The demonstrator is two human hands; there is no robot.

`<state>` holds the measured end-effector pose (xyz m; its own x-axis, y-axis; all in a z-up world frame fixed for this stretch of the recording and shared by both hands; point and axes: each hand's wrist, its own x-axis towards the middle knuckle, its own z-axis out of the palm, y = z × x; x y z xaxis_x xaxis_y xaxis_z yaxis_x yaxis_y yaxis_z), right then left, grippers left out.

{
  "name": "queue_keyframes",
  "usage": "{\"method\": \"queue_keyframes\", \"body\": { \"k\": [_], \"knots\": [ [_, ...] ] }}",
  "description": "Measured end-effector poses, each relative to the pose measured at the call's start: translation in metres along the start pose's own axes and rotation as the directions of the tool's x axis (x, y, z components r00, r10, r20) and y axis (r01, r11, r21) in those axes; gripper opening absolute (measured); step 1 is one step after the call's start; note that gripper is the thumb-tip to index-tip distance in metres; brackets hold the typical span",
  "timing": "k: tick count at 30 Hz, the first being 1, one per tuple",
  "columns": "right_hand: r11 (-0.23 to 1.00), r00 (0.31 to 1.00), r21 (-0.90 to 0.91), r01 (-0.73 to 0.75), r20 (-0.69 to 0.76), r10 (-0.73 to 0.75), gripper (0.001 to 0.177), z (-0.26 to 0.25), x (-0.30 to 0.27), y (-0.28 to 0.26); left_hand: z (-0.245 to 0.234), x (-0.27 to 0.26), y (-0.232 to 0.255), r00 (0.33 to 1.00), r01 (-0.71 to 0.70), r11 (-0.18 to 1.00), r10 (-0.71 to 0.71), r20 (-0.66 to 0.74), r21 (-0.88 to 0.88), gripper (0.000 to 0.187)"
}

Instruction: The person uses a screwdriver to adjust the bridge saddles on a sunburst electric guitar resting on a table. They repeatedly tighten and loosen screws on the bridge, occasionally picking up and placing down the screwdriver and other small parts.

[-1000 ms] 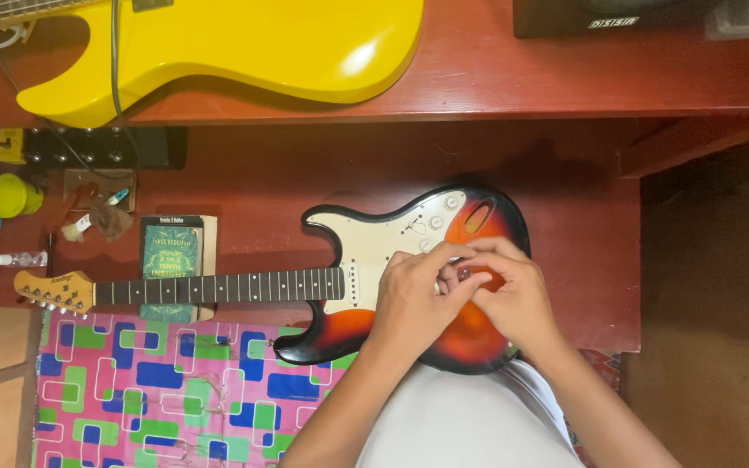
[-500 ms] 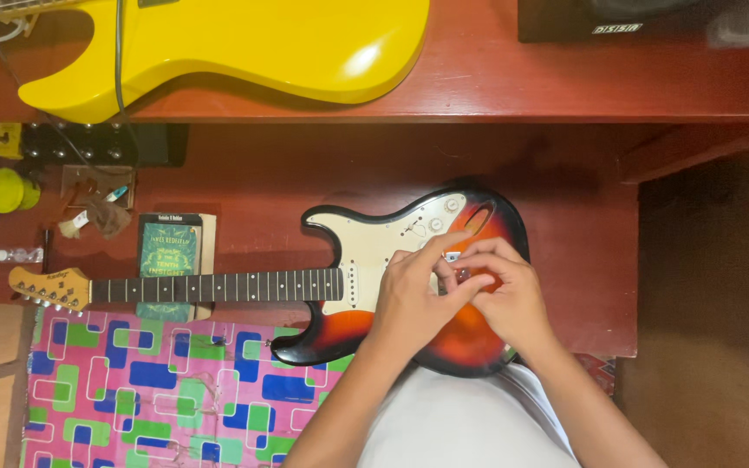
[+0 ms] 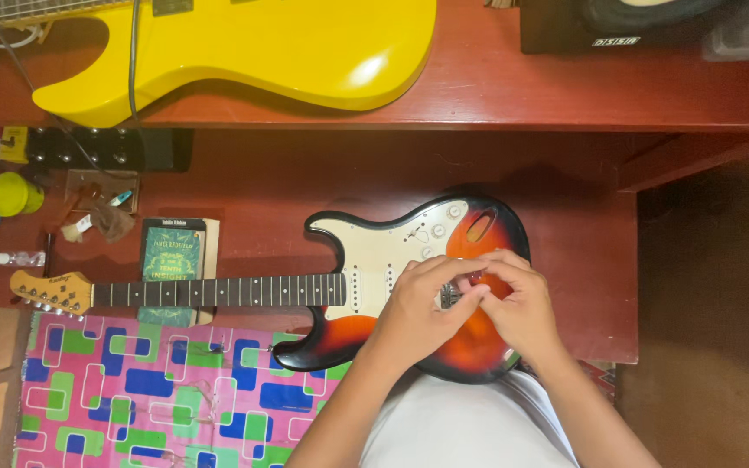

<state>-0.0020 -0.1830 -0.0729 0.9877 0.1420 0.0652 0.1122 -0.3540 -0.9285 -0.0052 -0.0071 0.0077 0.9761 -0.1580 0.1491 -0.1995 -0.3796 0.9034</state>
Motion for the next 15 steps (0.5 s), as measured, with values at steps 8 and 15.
{"method": "queue_keyframes", "body": {
  "k": [8, 15],
  "knots": [
    [0.977, 0.991, 0.169, -0.131, -0.014, 0.135, 0.023, 0.006, -0.008, -0.033, 0.016, -0.005, -0.011, 0.987, 0.158, 0.987, -0.157, -0.03, 0.016, 0.024],
    [0.99, 0.995, -0.118, 0.082, -0.049, -0.088, 0.021, -0.005, 0.002, -0.007, -0.002, -0.003, -0.001, 0.995, 0.095, 0.99, -0.098, -0.015, -0.103, 0.017]
  ]
}}
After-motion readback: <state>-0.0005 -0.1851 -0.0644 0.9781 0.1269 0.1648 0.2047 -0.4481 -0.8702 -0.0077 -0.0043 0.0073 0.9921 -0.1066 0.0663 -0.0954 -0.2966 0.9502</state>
